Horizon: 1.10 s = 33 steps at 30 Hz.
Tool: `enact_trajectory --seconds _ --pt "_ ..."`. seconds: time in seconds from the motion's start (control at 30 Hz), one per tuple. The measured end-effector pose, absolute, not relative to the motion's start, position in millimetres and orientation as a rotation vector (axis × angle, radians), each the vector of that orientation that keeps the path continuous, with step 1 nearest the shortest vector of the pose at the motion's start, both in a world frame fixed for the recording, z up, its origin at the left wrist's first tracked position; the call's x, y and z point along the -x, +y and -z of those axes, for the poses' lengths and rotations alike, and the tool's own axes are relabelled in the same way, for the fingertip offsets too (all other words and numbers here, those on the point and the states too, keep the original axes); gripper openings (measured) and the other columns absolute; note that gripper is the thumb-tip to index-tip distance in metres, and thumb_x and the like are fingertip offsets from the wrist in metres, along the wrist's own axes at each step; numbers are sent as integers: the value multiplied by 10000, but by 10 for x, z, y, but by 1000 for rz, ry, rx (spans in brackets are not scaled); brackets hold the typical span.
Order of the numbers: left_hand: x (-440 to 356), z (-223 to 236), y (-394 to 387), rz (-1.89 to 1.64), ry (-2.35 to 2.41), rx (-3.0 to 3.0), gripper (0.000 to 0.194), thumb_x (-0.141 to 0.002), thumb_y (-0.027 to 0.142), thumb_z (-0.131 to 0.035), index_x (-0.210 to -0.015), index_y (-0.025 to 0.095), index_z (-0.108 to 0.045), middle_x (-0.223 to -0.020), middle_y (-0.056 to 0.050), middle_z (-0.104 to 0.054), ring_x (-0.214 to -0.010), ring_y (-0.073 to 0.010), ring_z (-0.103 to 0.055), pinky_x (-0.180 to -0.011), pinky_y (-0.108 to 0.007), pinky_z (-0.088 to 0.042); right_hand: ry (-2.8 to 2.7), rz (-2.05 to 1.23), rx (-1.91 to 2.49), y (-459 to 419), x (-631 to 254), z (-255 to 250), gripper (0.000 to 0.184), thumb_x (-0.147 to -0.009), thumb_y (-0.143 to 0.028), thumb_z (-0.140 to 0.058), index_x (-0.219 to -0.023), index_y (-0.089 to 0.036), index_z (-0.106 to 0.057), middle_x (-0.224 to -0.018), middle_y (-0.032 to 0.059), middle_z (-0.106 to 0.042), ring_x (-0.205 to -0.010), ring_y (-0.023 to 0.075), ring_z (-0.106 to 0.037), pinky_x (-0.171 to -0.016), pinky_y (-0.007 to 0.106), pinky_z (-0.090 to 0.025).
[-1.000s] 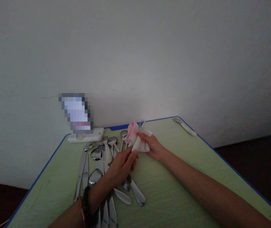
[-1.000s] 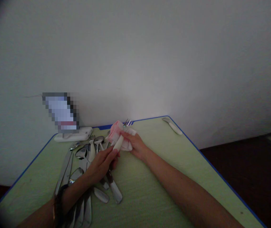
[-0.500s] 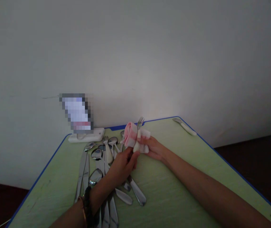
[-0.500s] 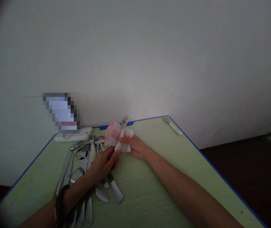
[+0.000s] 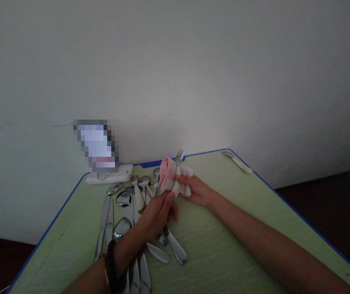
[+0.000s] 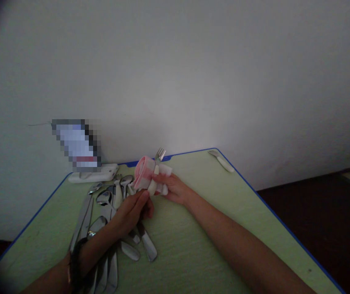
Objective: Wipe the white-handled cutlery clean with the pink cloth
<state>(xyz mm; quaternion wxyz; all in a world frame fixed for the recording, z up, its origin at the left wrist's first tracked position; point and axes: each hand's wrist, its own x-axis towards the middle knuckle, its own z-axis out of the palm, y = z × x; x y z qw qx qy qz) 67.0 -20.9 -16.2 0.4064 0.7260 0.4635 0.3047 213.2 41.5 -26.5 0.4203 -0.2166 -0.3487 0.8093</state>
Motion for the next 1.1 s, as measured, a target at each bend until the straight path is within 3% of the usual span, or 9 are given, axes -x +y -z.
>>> enact_trajectory --seconds 0.23,0.7,0.93,1.1 --pt "-682 155 -193 -763 1198 -1885 359 -922 401 -251 -735 195 -477 -516 32 -538 -448 -122 -489 -510 -230 -377 -877 -2025 523 407 -2129 266 319 -612 -298 -760 -825 -127 -594 -649 -17 -635 -513 83 -554 -429 186 -435" --pt "-690 125 -186 -750 1245 -1869 325 -906 406 -283 -740 199 -471 -504 42 -523 -413 -120 -479 -507 -229 -389 -817 -2017 514 414 -2108 273 274 -613 -258 -756 -794 -135 -590 -630 -17 -636 -517 88 -554 -464 198 -434" --pt "-697 117 -180 -745 1256 -1832 318 -886 433 -326 -723 201 -468 -496 54 -517 -406 -112 -473 -476 -220 -372 -704 -2028 538 459 -2085 291 210 -753 -325 -616 -865 -148 -601 -692 10 -671 -573 118 -588 -578 252 -467" --pt "-693 146 -169 -749 1264 -1766 261 -850 432 -407 -792 191 -487 -504 66 -508 -400 -108 -469 -434 -212 -347 -696 -2009 540 447 -2073 271 241 -748 -322 -612 -906 -140 -605 -787 40 -696 -738 156 -642 -704 280 -492"
